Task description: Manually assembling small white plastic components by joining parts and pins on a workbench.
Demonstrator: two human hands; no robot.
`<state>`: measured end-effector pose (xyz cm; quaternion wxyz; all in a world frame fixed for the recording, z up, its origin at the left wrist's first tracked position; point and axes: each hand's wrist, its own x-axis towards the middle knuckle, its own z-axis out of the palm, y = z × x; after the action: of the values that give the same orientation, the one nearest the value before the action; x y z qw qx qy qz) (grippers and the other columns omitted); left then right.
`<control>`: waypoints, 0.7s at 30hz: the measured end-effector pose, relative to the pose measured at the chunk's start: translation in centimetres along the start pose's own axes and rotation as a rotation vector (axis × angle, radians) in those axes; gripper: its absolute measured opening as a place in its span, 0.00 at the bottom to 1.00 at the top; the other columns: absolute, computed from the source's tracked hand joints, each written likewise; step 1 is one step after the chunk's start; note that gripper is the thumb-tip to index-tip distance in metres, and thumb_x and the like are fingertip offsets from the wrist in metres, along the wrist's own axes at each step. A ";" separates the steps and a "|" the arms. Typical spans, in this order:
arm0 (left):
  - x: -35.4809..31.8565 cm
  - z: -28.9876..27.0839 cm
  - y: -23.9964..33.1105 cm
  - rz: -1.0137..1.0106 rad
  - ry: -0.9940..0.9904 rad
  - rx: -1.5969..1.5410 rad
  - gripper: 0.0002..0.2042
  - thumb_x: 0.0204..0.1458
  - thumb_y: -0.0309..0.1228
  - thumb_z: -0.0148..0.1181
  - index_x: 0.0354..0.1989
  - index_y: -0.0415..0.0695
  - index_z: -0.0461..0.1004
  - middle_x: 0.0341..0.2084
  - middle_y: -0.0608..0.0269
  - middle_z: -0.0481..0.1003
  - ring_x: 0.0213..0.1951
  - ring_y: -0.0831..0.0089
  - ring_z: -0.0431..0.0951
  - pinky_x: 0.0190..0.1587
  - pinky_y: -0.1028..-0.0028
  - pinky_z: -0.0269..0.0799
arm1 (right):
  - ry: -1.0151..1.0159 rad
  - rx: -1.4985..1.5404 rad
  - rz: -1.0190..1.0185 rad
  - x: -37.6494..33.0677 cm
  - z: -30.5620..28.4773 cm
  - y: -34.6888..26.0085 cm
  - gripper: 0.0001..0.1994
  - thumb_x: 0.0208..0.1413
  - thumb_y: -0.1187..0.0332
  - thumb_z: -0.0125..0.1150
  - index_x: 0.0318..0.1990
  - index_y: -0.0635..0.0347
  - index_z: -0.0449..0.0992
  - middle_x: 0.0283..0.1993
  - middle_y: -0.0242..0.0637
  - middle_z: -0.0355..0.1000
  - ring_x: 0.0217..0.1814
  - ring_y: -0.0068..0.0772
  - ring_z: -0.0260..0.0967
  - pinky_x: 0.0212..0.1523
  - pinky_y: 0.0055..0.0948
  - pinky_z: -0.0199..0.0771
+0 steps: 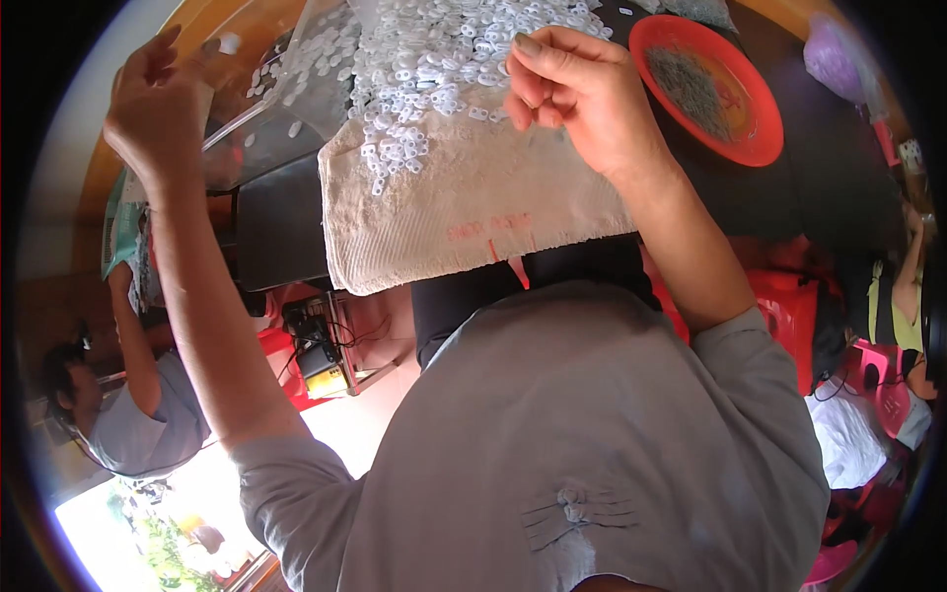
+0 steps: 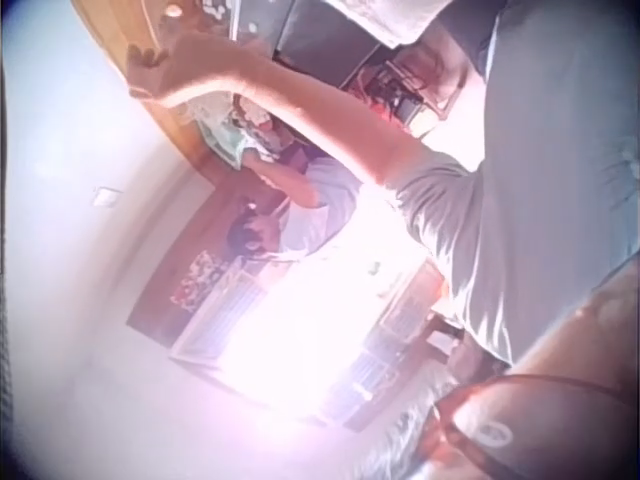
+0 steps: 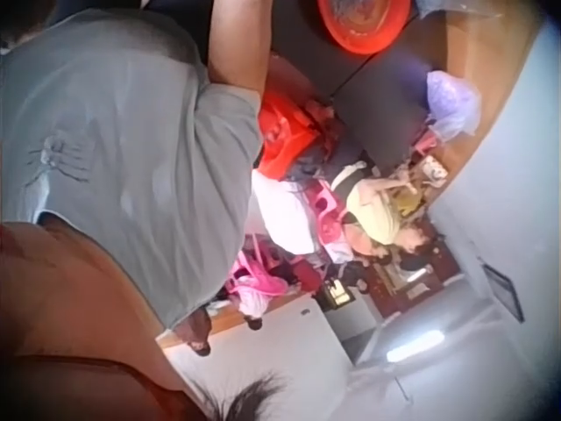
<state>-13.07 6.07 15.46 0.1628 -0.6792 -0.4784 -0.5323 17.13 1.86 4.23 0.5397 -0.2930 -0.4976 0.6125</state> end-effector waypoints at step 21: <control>-16.7 11.7 9.7 -0.135 -0.723 -0.349 0.04 0.45 0.27 0.60 0.27 0.42 0.73 0.29 0.56 0.73 0.32 0.56 0.77 0.34 0.61 0.74 | 0.265 -0.222 -0.119 -0.4 0.3 -0.7 0.06 0.57 0.72 0.59 0.28 0.63 0.74 0.20 0.28 0.68 0.19 0.13 0.59 0.21 0.15 0.56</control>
<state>1.90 1.88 -0.88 -0.1688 -0.8071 -0.4509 -0.3418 17.20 1.33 4.91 0.6002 -0.3990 -0.5030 0.4770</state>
